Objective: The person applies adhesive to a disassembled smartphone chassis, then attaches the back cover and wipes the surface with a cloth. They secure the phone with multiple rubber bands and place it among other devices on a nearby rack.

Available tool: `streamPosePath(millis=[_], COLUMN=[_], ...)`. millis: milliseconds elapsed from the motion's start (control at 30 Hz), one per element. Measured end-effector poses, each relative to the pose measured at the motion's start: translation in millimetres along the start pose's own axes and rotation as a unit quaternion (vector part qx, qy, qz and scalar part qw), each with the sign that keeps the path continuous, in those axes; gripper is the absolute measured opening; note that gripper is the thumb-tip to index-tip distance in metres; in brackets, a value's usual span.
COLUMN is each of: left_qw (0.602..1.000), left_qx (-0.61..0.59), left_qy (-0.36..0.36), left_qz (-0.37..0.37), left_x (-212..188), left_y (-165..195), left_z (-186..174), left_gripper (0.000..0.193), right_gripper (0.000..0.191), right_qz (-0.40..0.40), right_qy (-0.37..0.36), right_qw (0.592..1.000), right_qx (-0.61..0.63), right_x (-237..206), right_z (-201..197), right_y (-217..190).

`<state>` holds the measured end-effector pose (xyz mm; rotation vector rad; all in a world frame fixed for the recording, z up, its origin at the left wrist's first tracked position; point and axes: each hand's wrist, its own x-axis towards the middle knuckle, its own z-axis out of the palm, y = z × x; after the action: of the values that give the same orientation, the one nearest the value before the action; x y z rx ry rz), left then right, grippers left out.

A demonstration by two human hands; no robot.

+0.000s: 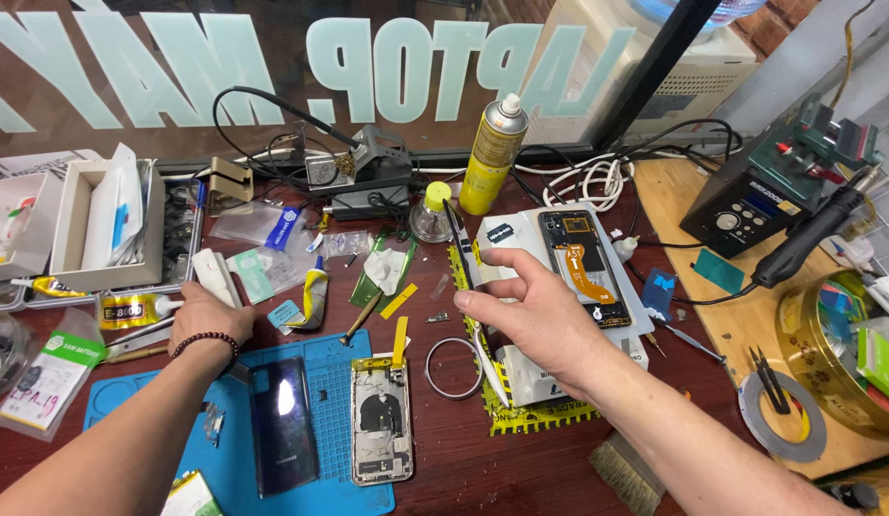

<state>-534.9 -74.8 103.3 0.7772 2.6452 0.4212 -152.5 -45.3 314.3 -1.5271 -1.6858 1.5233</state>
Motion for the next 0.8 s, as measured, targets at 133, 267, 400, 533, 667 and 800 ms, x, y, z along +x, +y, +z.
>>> streamPosePath(millis=[133,267,400,533,667,800], left_qw=[0.998,0.973,0.961,0.924,0.953,0.98], left_qx=[-0.046,-0.148,-0.115,-0.017,-0.103,0.046], left_qy=[0.033,0.15,0.222,0.311,0.132,-0.115], left_qz=[0.038,0.097,0.122,0.223,0.255,0.153], left_x=[4,32,84,89,42,-13], left_y=[2,-9,-25,-21,18,53], left_z=[-10,-45,-107,-115,-55,1], left_gripper=[0.065,0.051,0.05,0.042,0.031,0.07], right_gripper=[0.076,0.074,0.074,0.073,0.074,0.074], right_qz=[-0.003,-0.006,-0.016,-0.014,-0.003,0.007], right_qy=[0.006,-0.007,-0.012,-0.006,0.006,0.015], right_qw=[1.0,1.0,1.0,1.0,1.0,0.999], right_qx=[0.01,0.023,0.009,0.015,0.024,0.034], right_x=[8,22,33,34,29,19], right_z=[2,14,31,37,30,19], right_y=[0,0,-6,-11,-10,-8])
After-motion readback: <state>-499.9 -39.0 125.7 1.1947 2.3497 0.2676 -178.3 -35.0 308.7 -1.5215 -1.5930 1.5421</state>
